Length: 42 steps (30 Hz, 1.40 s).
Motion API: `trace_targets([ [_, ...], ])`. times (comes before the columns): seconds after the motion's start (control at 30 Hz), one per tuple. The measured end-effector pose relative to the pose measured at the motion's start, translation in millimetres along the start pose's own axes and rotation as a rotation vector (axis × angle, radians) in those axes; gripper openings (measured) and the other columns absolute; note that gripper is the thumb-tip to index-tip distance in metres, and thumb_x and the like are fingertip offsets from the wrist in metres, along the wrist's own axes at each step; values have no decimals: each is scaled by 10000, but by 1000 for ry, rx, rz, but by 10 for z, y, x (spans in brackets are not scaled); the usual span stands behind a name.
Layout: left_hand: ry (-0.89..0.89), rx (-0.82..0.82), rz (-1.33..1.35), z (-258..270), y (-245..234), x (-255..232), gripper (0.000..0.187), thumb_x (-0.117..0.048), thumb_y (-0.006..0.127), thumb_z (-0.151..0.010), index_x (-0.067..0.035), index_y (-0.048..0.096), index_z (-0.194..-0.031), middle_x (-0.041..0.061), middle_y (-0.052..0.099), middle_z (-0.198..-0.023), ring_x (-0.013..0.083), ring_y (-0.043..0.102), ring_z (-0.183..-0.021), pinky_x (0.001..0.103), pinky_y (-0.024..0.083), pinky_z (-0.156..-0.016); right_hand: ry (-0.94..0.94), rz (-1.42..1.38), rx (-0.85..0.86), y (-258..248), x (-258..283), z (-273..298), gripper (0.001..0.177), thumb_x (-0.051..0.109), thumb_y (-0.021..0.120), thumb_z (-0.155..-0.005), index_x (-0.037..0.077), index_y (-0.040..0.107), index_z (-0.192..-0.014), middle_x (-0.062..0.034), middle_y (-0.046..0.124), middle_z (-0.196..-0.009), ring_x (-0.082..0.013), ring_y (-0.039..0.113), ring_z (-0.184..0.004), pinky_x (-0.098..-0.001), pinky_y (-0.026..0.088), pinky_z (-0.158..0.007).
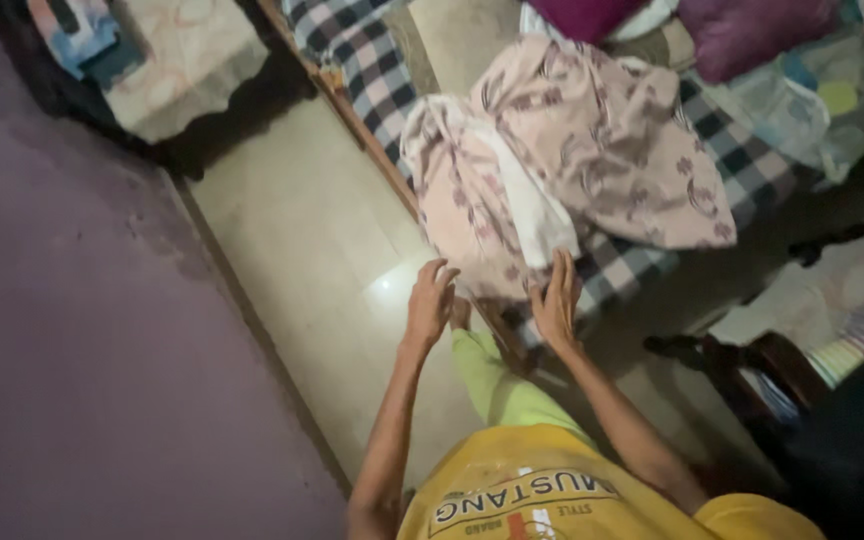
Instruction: The person sorts through a pile of clothes and linens on a bed, folding various items and placing them into pillowcases.
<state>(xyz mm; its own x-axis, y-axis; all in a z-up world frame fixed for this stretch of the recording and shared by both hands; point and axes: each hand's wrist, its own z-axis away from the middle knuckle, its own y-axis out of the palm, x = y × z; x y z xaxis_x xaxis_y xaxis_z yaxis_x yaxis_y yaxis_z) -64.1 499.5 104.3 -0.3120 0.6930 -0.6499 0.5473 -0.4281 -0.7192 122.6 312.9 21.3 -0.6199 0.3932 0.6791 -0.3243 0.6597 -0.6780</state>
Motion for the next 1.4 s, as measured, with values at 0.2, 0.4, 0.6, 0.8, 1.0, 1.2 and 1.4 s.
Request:
trace_targets([
  [0.2,-25,141,64,-1598,-195,746,301,-37,641,-887,-106,662,-1180,156,629,-1281,384,603,-1169,450,512,-950,66,130,-68,647,305,-1583,804,169,703,-894,14,308,-1576,-281,278,-1611,-495,229,-1497,-677,128,-1193],
  [0.4,74,262,190,-3031,66,1289,303,-39,636,-904,-69,656,-1204,164,628,-1272,403,604,-1174,461,500,-986,224,231,-10,1156,402,-2842,881,275,766,-844,109,336,-1595,-220,237,-1665,-445,164,-1545,-739,114,-1177],
  [0.6,304,280,7,-4599,849,1919,521,-78,653,-852,-72,547,-1361,205,540,-1397,413,534,-1266,495,477,-1016,465,270,198,1607,26,-3352,1005,408,852,-733,254,324,-1574,-151,118,-1700,-463,58,-1545,-796,155,-1108],
  [0.8,509,360,-239,-6438,1827,1927,703,-234,652,-885,-118,392,-1528,187,353,-1576,393,322,-1478,694,295,-1126,716,374,327,1935,6,-3421,1081,449,849,-721,352,235,-1605,-122,38,-1715,-440,20,-1564,-808,128,-1110],
  [1.0,714,402,-537,-7236,2642,2041,806,-239,658,-867,-203,298,-1587,175,262,-1630,426,262,-1508,724,289,-1147,821,634,388,2128,35,-3532,1023,517,801,-751,353,266,-1607,-123,126,-1708,-462,118,-1544,-843,138,-1100],
  [1.2,592,534,-198,-7723,2550,1852,484,-241,671,-936,-140,588,-1402,147,702,-1122,359,699,-984,491,579,-781,822,614,254,2133,153,-3550,957,468,791,-721,356,360,-1567,-123,168,-1729,-456,165,-1562,-836,182,-1104],
  [1.4,-88,413,641,-8363,607,2628,293,-124,534,-962,-24,691,-1188,104,749,-1028,232,733,-944,378,588,-804,758,522,-50,2163,283,-3674,662,355,776,-787,300,582,-1418,-204,339,-1654,-533,288,-1485,-769,253,-1070],
])
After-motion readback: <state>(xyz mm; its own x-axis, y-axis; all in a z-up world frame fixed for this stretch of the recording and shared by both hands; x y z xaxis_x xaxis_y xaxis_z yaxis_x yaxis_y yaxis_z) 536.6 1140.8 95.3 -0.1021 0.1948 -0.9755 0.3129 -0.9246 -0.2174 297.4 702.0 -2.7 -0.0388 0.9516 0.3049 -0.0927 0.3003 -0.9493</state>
